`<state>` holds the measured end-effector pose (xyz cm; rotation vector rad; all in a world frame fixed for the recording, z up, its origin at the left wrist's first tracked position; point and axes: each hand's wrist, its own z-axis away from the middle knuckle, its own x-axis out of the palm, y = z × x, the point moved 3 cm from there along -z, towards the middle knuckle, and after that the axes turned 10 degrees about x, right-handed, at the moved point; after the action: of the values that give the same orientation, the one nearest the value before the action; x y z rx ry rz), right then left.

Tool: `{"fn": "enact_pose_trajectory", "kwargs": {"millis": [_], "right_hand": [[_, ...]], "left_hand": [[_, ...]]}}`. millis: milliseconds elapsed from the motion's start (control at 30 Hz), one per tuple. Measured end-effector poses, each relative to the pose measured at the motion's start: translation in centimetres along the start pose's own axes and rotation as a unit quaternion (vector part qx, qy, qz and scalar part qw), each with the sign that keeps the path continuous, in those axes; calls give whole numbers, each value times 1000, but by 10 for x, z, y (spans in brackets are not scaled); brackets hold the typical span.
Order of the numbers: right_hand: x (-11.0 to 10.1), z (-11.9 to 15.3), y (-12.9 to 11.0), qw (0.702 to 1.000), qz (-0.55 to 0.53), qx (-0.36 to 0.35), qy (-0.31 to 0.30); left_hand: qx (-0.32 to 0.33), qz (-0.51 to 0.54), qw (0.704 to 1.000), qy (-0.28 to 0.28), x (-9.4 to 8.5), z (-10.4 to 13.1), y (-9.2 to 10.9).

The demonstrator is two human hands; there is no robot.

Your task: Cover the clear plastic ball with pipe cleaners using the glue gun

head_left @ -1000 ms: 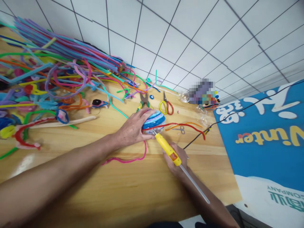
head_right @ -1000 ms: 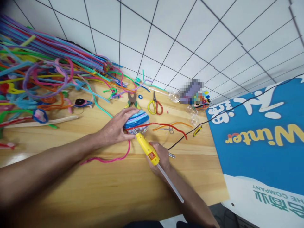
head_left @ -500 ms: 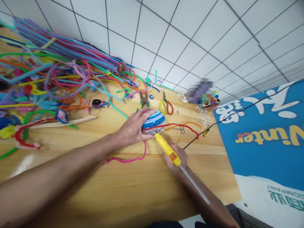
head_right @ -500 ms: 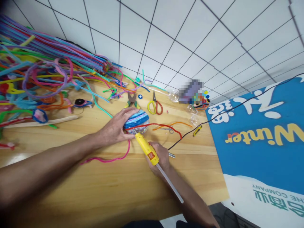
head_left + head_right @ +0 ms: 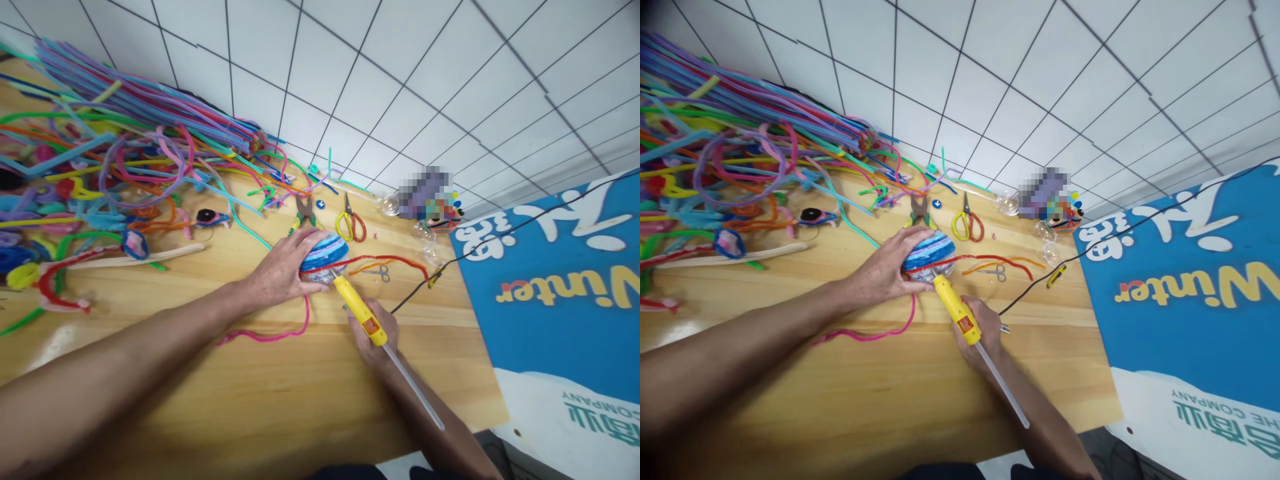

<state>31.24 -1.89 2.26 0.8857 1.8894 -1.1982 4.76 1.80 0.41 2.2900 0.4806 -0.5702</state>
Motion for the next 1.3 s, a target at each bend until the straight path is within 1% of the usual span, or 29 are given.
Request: {"fn": "enact_pose_trajectory", "kwargs": {"millis": [33,167,233,300,400,433,567,633,767,867,967,1133,1233,1300], "right_hand": [[0,0,0,1000,1,7,0],[0,-1,-2,1000,2,-13,-18],[0,-3,1,1000,16,10,-8],[0,-5,3,999,32,34,-12],[1,-5,0,998,36,30,-43],[1,-4,-1,998,33,30,-45],[-2,0,-5,998,28,53,-26],[-2,1,-5,998,23,44,-29],[-3,-2,0,1000,12,-8,-27],[-3,-5,5,1000,15,-15,-21],[-1,-5,6,999,15,-28,-34],[-1,-1,7,1000,2,-22,14],[-1,0,6,999,-5,-48,-3],[-2,-1,6,999,2,-47,-3]], "left_hand": [[0,2,1000,-2,0,0,0],[-3,7,1000,-5,1,0,-1],[-3,8,1000,-4,1,0,0],[0,8,1000,-3,0,0,0],[8,4,1000,2,-1,-1,2],[11,3,1000,4,-1,-1,2],[13,7,1000,-1,-2,-1,2],[7,10,1000,-4,-2,-1,1],[2,16,1000,-7,-2,-2,1],[-1,15,1000,-10,-3,-2,1],[-11,12,1000,-16,-2,-2,0],[-17,15,1000,-15,-2,-1,0],[-18,14,1000,-10,-2,-1,0],[-13,13,1000,-9,-2,-1,0]]}}
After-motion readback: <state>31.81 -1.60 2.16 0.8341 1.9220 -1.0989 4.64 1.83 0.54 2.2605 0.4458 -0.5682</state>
